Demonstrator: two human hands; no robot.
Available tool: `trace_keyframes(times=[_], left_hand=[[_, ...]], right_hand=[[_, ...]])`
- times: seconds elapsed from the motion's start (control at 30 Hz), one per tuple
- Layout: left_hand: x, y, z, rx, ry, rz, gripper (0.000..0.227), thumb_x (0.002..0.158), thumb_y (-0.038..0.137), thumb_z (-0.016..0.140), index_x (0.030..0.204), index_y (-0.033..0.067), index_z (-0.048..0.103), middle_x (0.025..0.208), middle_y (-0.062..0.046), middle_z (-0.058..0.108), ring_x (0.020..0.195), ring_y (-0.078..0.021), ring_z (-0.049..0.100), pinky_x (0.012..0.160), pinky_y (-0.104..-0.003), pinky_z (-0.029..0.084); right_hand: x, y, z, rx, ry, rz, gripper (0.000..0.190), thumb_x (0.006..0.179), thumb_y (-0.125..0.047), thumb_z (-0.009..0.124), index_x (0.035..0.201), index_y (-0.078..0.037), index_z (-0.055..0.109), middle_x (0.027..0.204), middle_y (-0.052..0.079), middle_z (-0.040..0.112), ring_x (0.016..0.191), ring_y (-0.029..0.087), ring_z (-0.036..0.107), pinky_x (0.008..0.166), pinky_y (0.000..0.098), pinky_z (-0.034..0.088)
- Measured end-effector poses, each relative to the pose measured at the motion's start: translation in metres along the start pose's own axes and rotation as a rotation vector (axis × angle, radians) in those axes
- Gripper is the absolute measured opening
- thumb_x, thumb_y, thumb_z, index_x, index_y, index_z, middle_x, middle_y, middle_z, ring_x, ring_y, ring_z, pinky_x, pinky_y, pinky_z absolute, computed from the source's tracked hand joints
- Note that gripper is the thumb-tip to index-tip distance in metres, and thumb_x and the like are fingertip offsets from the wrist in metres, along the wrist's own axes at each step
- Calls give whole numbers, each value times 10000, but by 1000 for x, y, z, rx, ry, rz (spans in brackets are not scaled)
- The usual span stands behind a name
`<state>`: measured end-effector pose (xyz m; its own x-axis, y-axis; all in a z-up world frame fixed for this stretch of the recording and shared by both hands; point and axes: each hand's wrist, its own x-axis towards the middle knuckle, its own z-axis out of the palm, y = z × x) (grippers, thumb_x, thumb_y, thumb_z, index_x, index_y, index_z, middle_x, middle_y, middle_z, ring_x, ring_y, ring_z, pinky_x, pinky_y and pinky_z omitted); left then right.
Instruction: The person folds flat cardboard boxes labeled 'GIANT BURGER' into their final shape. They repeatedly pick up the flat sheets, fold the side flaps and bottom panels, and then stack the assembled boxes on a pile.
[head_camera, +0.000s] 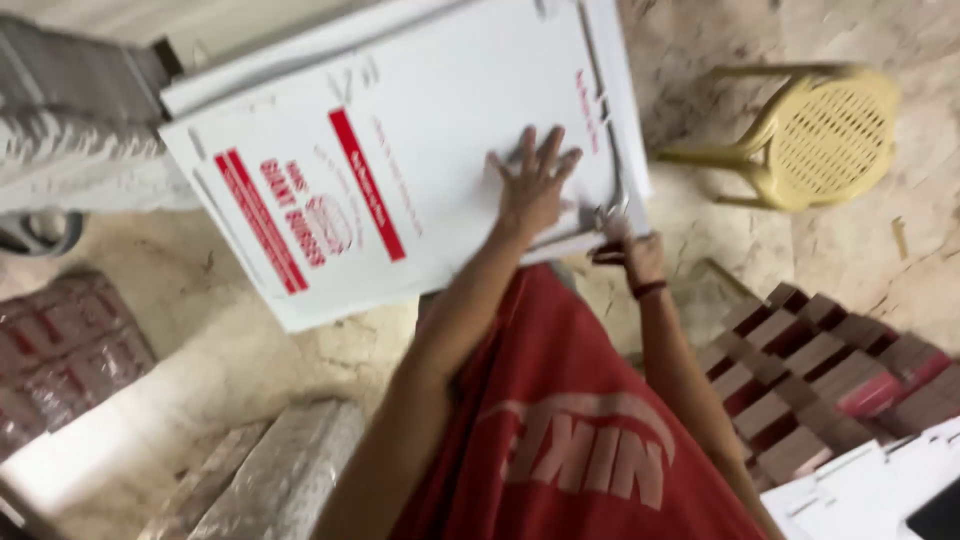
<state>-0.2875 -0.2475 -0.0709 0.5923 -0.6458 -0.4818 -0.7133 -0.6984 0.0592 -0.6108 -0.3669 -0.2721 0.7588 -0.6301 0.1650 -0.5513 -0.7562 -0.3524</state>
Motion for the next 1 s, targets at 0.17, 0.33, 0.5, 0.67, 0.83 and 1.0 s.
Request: trace_keyframes(times=[0.17,0.33,0.5,0.67,0.83,1.0], left_hand=[[-43,-120,4,-280,-195,88,777,929,468,688,1608,369,322,1732,-29,-65,1566,-452,-48,1023,-926,105],[-109,-181,-12,-210,-312,85,1001,872,437,771,1652,326,154,1716,-112,-131,1535,-511,-106,1026,-890,204],[-118,-179,-6,-193,-301,85,1047,860,307,811,1662,272,139,1707,-167,-122,1515,-558,-99,1021,-838,325],[-105,-157,9,-231,-219,25,1053,814,60,758,1653,292,165,1705,-196,-121,1497,-591,-96,995,-903,249],[-109,-153,-2,-226,-217,15,1103,815,-5,732,1663,309,100,1697,-222,-125,1492,-595,-98,976,-926,185],[-107,-148,0,-167,-215,-16,1134,824,-55,702,1657,352,49,1699,-214,-140,1492,-598,-92,952,-945,150]], right_hand=[[115,-135,-73,1109,-902,1065,960,1021,-759,387,1254,151,580,1223,345,655,1081,449,696,840,619,581],[107,-319,-98,760,-1111,810,703,927,-681,536,1198,-66,742,1135,147,757,1219,339,648,1064,479,493],[107,-421,-123,645,-957,818,832,888,-749,573,1368,-75,658,1392,195,630,1398,341,501,1247,493,302],[36,-338,-45,633,-772,663,602,1025,-574,575,1408,-114,638,1409,172,616,1417,317,464,1257,472,303],[33,-360,-56,567,-642,471,398,1011,-306,548,1346,-143,691,1214,254,681,1147,428,622,964,566,496],[32,-361,-39,885,-582,803,517,1024,-339,543,755,41,767,485,216,634,473,289,700,454,383,557]])
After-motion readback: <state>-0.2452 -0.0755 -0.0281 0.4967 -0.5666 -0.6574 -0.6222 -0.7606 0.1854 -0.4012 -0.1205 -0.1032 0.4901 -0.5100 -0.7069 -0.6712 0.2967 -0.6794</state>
